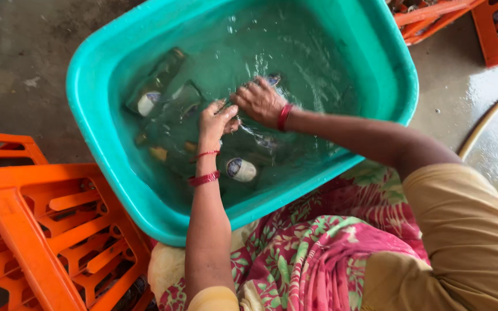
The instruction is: The person washes glass bottles by hand in a teal basin filled with water. They repeatedly submerge, rinse, and shake each bottle, then place the cleaned bottles into an orange crate beside the basin.
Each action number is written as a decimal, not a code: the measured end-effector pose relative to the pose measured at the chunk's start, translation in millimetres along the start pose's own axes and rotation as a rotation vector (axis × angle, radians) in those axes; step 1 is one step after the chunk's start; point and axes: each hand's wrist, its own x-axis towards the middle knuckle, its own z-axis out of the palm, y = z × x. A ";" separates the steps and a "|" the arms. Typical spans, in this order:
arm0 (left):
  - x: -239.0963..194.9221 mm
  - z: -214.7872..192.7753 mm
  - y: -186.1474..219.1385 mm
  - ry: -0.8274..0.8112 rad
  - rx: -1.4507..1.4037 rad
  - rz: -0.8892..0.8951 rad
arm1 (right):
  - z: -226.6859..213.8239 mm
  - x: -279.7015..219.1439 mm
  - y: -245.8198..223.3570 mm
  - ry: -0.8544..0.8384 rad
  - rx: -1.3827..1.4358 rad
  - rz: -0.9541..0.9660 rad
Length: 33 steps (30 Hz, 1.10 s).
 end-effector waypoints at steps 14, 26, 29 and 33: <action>-26.6 31.2 33.8 -0.024 1.066 0.292 | -9.6 20.8 12.9 -0.419 0.058 -0.061; -17.2 35.2 17.7 -0.014 1.093 0.517 | -35.9 10.8 102.1 -0.557 0.428 0.131; -8.0 27.4 14.8 -0.047 1.051 0.406 | -16.0 17.2 98.1 -0.729 0.344 0.065; -5.4 27.9 5.7 -0.091 0.929 0.242 | 7.8 -16.5 41.9 -0.169 -0.104 -0.027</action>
